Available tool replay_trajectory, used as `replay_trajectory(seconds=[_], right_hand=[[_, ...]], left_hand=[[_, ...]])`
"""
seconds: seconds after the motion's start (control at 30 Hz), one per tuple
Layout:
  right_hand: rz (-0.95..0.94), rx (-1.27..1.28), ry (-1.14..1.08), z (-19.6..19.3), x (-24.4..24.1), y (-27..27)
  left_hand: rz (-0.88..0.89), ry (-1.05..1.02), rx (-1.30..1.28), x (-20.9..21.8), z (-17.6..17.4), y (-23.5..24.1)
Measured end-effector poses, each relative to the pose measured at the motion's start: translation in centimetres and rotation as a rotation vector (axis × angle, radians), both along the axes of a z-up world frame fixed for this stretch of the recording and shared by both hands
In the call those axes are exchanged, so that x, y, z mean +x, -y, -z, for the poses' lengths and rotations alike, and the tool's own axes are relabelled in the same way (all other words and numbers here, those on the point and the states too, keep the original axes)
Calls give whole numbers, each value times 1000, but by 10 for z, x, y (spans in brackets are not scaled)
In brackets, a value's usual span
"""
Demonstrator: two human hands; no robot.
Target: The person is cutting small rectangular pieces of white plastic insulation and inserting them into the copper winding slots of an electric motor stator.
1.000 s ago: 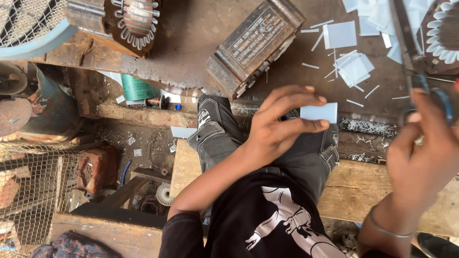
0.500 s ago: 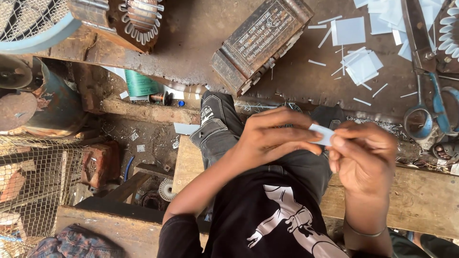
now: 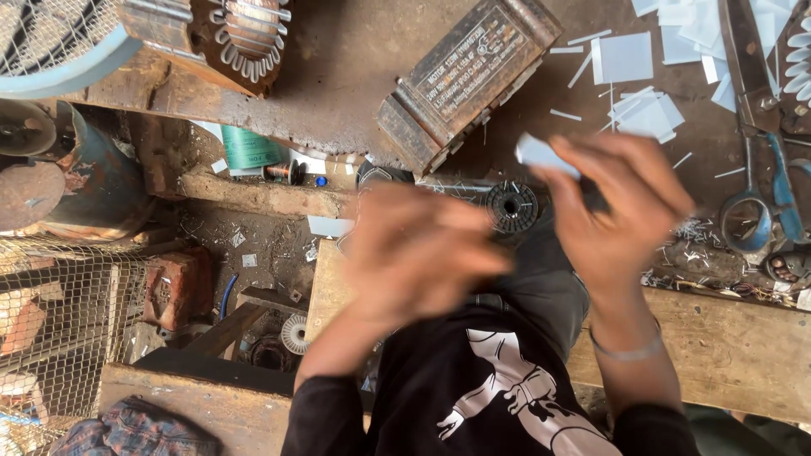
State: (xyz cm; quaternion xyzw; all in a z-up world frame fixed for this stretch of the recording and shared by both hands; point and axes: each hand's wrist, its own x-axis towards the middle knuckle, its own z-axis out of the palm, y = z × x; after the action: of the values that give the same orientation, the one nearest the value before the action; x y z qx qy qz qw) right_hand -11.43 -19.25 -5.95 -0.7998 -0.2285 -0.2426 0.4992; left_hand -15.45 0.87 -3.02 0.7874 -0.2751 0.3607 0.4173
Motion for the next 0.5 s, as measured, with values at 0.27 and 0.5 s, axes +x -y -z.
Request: replay_trajectory(seconds=[0.27, 0.5], right_hand=[[86, -262, 299, -1, 33, -28], [112, -242, 206, 10, 30, -31]], left_hand=[[-71, -198, -618, 104, 29, -57], [502, -622, -366, 138, 47, -64]])
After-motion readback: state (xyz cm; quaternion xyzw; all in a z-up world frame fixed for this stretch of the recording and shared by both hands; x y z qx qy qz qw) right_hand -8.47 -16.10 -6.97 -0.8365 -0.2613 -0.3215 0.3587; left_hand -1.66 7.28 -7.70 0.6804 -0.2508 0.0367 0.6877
